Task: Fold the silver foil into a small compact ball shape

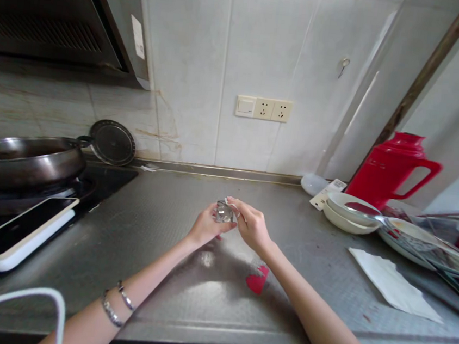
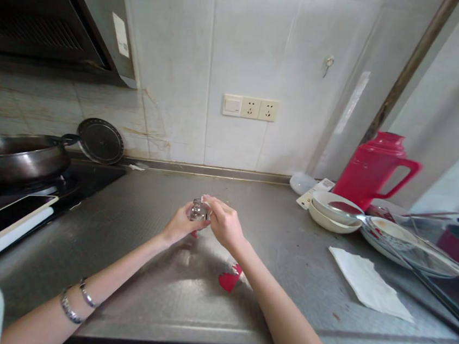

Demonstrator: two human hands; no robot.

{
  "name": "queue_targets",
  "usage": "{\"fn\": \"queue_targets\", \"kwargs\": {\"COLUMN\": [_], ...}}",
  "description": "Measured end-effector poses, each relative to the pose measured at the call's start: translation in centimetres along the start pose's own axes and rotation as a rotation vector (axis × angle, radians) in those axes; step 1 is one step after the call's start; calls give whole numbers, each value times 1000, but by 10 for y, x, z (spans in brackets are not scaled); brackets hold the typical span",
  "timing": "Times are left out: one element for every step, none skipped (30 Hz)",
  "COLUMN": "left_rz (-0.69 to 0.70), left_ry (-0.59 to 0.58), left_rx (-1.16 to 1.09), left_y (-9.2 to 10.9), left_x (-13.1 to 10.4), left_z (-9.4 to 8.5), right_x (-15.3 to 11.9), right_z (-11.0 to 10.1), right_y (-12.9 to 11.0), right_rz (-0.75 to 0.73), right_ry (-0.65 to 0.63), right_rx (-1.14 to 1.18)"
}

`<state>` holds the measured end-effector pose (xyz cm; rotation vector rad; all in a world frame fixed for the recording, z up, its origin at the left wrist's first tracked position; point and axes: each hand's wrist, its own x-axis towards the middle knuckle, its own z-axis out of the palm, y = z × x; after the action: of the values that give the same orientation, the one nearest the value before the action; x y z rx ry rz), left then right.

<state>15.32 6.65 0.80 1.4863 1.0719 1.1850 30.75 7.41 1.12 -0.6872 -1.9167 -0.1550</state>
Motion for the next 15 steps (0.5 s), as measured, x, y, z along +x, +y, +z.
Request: {"fn": "queue_targets", "kwargs": {"left_rz": [0, -7, -21, -37, -53, -68, -79, -90, -101, -111, -119, -121, -116, -107, -96], "left_ry": [-4, -6, -5, -3, 2, 4, 9, 14, 20, 23, 27, 32, 37, 38, 41], "left_rx": [-8, -17, -25, -33, -42, -53, -62, -67, -69, -70, -68, -62, -52, -39, -23], "left_y": [1, 2, 3, 4, 5, 6, 6, 7, 7, 7, 6, 6, 5, 4, 3], "left_x": [0, 0, 0, -1, 0, 0, 0, 0, 0, 1, 1, 2, 2, 3, 3], "left_z": [0, 0, -1, -2, -2, -3, -4, -4, -5, -6, -6, -6, -6, -5, -4], "right_x": [-1, -2, -3, -4, -5, -5, -6, -6, -6, -5, -4, -3, -2, 0, 2], "right_z": [2, 3, 4, 4, 4, 4, 3, 2, 2, 1, 0, 0, -1, -1, -2], "right_y": [-2, -4, -6, -8, -10, -11, -13, -14, -15, -17, -18, -19, -20, -21, -20], "right_rz": [-8, -16, -27, -41, -59, -76, -90, -100, -101, -91, -69, -36, 5, 51, 92], "right_ry": [-5, -1, 8, 17, 19, 18, 14, 10, 8, 13, 27, 55, 94, 139, 181], "right_rx": [10, 18, 24, 30, 39, 51, 65, 81, 99, 118, 138, 154, 162, 163, 156]}}
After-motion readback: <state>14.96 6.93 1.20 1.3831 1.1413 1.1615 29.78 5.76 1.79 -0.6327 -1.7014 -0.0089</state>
